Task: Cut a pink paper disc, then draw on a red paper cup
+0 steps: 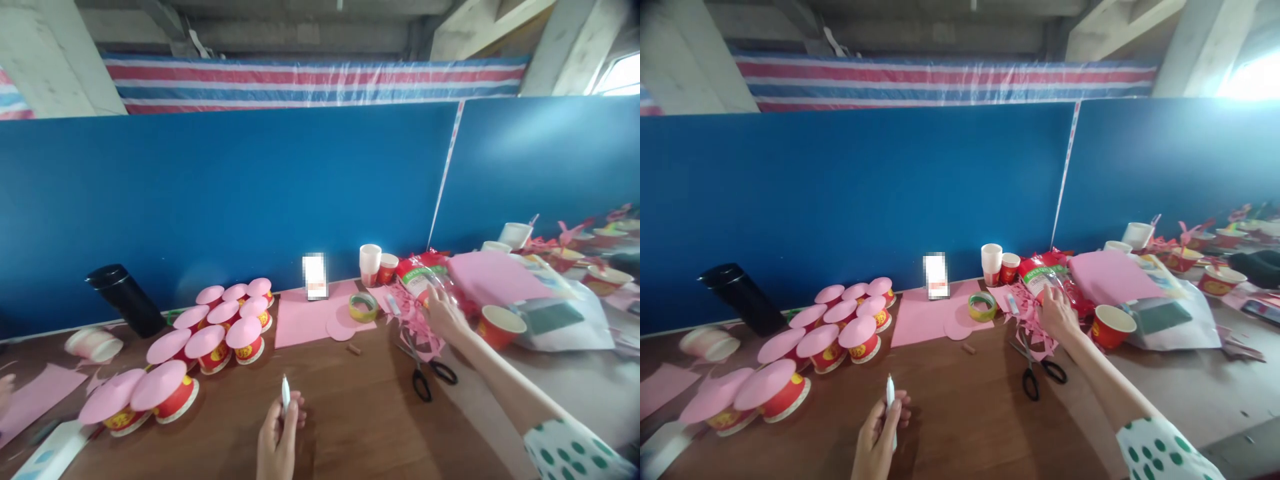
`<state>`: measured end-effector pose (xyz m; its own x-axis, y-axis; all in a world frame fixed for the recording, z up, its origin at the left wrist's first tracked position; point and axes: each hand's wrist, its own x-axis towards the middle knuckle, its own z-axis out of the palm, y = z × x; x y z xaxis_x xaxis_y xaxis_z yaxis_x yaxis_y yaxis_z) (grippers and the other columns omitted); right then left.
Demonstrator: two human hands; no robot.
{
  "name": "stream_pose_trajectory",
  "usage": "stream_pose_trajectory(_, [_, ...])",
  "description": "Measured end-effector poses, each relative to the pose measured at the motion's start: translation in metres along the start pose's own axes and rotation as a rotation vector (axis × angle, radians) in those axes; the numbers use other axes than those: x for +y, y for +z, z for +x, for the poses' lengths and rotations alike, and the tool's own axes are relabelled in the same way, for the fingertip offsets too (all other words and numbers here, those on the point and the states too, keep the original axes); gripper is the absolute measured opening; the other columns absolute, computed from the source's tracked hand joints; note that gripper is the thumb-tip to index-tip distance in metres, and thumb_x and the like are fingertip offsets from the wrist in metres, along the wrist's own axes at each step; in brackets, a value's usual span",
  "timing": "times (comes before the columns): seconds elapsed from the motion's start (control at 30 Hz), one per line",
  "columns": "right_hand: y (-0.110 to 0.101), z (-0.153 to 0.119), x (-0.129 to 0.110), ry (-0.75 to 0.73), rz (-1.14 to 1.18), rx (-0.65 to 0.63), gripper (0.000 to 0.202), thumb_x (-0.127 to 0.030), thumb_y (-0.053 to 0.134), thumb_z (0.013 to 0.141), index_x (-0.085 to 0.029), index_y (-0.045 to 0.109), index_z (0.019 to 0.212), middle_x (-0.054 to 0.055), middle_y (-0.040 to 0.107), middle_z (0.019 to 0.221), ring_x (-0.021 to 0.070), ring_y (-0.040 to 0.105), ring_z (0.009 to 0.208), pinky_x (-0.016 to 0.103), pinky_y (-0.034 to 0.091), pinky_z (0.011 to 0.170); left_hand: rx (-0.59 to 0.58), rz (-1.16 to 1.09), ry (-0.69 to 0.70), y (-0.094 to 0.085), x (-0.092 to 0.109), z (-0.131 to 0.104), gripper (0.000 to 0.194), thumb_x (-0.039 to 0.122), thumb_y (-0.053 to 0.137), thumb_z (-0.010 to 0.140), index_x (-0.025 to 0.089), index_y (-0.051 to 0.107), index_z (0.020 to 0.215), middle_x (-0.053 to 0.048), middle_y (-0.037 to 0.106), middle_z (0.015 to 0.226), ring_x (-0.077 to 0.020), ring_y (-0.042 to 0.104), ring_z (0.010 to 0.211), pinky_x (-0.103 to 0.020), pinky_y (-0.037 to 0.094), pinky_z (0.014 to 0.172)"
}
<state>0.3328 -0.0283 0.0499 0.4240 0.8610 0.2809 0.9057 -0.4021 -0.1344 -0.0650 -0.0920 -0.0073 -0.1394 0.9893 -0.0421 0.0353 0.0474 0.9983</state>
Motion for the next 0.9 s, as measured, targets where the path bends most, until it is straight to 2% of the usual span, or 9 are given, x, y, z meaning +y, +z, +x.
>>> stream_pose_trajectory(0.23, [-0.008,0.000,-0.002,0.064,-0.041,-0.059,0.053,-0.029,0.029,0.087,-0.015,0.024,0.138,0.019,0.034,0.135,0.0369,0.037,0.116,0.051,0.040,0.078,-0.016,0.043,-0.032,-0.001,0.004,-0.003,0.053,0.056,0.061,0.064,0.013,0.064,0.094,-0.013,0.068,0.089,-0.0228,0.064,0.071,-0.030,0.051,0.058])
stream_pose_trajectory(0.47, [0.001,0.000,0.008,0.054,-0.051,-0.055,0.053,-0.033,0.031,0.087,-0.016,0.024,0.137,0.019,0.039,0.130,0.0362,0.040,0.113,0.049,0.041,0.077,-0.041,0.025,0.002,-0.001,-0.001,0.000,0.049,0.054,0.061,0.066,0.013,0.064,0.092,-0.012,0.068,0.087,-0.0202,0.063,0.069,-0.031,0.051,0.067])
stream_pose_trajectory(0.73, [-0.001,-0.001,0.006,0.065,-0.069,-0.076,0.053,-0.034,0.031,0.087,-0.017,0.025,0.136,0.021,0.037,0.131,0.0377,0.038,0.115,0.052,0.039,0.077,-0.006,-0.035,0.007,0.003,0.005,-0.003,0.050,0.056,0.062,0.062,0.012,0.066,0.087,-0.012,0.068,0.084,-0.0198,0.063,0.067,-0.031,0.052,0.065])
stream_pose_trajectory(0.9, [0.003,-0.001,0.008,0.087,-0.071,-0.031,0.057,-0.032,0.033,0.086,-0.017,0.018,0.140,0.021,0.037,0.131,0.0382,0.038,0.115,0.052,0.040,0.077,-0.005,-0.036,0.018,0.002,0.003,-0.001,0.048,0.055,0.064,0.062,0.013,0.066,0.086,-0.011,0.069,0.081,-0.0199,0.063,0.064,-0.031,0.053,0.063])
